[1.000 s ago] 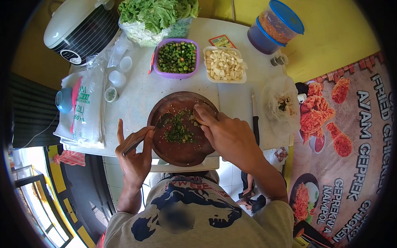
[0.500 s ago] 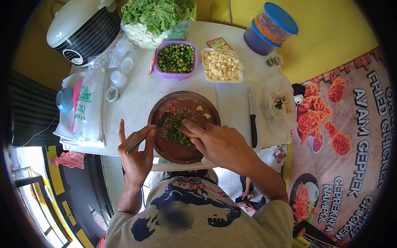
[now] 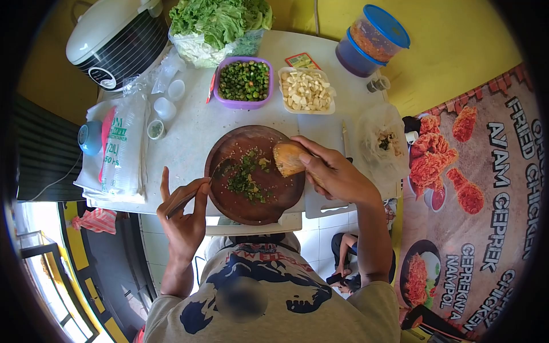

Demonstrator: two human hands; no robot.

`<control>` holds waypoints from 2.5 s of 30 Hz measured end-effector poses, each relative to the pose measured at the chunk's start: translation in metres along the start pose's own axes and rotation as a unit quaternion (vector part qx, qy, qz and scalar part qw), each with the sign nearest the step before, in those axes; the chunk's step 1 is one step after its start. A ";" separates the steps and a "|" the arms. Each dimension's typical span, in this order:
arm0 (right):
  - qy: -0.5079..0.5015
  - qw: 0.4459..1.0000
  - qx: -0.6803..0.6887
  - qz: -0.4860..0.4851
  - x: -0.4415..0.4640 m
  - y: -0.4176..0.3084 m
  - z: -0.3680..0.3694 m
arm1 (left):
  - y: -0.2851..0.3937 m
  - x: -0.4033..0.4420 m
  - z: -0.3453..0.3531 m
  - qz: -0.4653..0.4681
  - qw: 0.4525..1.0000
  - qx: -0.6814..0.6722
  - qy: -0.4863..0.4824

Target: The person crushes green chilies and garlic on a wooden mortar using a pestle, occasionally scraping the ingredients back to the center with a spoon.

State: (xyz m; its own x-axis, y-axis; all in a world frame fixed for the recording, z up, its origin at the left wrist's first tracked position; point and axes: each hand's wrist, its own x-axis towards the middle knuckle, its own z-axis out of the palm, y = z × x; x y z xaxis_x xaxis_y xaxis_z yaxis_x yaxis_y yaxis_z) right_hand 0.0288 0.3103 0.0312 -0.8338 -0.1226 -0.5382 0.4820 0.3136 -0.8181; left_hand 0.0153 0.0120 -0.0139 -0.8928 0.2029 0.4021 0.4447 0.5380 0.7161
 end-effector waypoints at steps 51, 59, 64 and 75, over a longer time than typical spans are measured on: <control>-0.072 0.979 0.178 0.061 0.009 0.024 0.029 | -0.034 -0.014 -0.036 0.049 0.973 -0.103 -0.202; 0.050 0.996 -0.003 -0.075 -0.005 0.021 0.032 | -0.031 0.000 -0.005 0.053 0.979 -0.110 -0.162; 0.075 0.956 -0.141 -0.244 -0.011 0.027 0.051 | -0.033 -0.010 -0.029 0.048 0.986 -0.153 -0.038; 0.103 0.835 -0.489 -0.230 -0.002 -0.006 0.113 | -0.011 -0.002 -0.015 -0.025 0.997 -0.011 0.068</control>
State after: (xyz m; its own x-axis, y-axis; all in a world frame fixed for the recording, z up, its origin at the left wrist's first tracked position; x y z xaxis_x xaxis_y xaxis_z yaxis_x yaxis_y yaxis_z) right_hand 0.0581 0.2028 0.0141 -0.9474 -0.3087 -0.0845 -0.2682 0.9097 -0.3171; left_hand 0.0131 -0.0063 -0.0143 -0.8965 0.0633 0.4384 0.4034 0.5256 0.7490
